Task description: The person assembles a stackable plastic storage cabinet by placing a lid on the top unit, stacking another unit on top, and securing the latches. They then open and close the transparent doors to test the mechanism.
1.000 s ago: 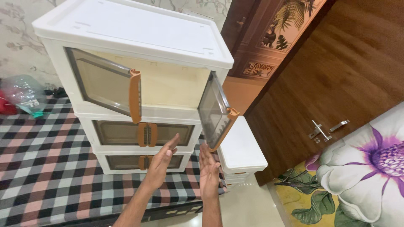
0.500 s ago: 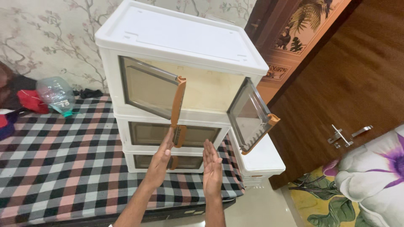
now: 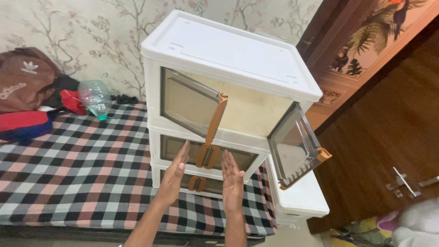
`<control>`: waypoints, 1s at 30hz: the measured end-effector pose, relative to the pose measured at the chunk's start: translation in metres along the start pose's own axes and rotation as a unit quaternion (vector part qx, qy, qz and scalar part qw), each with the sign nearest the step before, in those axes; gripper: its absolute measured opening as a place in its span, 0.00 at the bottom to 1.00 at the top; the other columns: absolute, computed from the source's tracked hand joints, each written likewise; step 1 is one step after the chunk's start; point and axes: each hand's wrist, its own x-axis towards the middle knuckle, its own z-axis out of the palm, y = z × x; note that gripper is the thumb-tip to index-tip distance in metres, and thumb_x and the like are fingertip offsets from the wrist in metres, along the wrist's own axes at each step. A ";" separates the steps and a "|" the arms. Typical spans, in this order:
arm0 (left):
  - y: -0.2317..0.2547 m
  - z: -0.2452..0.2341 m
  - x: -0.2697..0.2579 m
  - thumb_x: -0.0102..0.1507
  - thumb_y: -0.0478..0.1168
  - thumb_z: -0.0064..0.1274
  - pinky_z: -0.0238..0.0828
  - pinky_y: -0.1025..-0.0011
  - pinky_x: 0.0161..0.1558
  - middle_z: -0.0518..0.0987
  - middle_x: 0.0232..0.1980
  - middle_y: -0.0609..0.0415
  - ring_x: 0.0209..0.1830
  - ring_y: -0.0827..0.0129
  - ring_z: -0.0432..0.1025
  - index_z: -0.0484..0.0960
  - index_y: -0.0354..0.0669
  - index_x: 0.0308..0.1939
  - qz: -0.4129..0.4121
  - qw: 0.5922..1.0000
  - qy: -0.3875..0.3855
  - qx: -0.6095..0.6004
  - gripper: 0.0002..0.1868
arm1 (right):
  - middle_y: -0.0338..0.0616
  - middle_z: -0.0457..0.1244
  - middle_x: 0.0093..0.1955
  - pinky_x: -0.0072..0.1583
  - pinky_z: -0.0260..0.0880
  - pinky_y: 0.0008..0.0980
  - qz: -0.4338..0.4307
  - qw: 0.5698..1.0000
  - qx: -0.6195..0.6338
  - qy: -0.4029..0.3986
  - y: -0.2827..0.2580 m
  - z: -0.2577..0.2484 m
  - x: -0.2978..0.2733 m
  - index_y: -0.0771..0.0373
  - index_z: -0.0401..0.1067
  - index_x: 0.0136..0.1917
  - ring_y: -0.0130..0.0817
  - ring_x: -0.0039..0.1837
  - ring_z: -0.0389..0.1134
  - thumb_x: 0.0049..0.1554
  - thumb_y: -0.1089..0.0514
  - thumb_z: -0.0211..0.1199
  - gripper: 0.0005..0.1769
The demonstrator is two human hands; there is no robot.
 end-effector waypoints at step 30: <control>0.015 -0.035 -0.017 0.65 0.77 0.22 0.43 0.54 0.79 0.55 0.82 0.36 0.84 0.48 0.48 0.52 0.32 0.79 -0.008 0.985 0.162 0.055 0.55 | 0.60 0.58 0.77 0.79 0.48 0.49 0.071 0.967 0.130 -0.206 0.044 0.046 0.049 0.75 0.58 0.77 0.48 0.80 0.56 0.62 0.22 0.36 0.56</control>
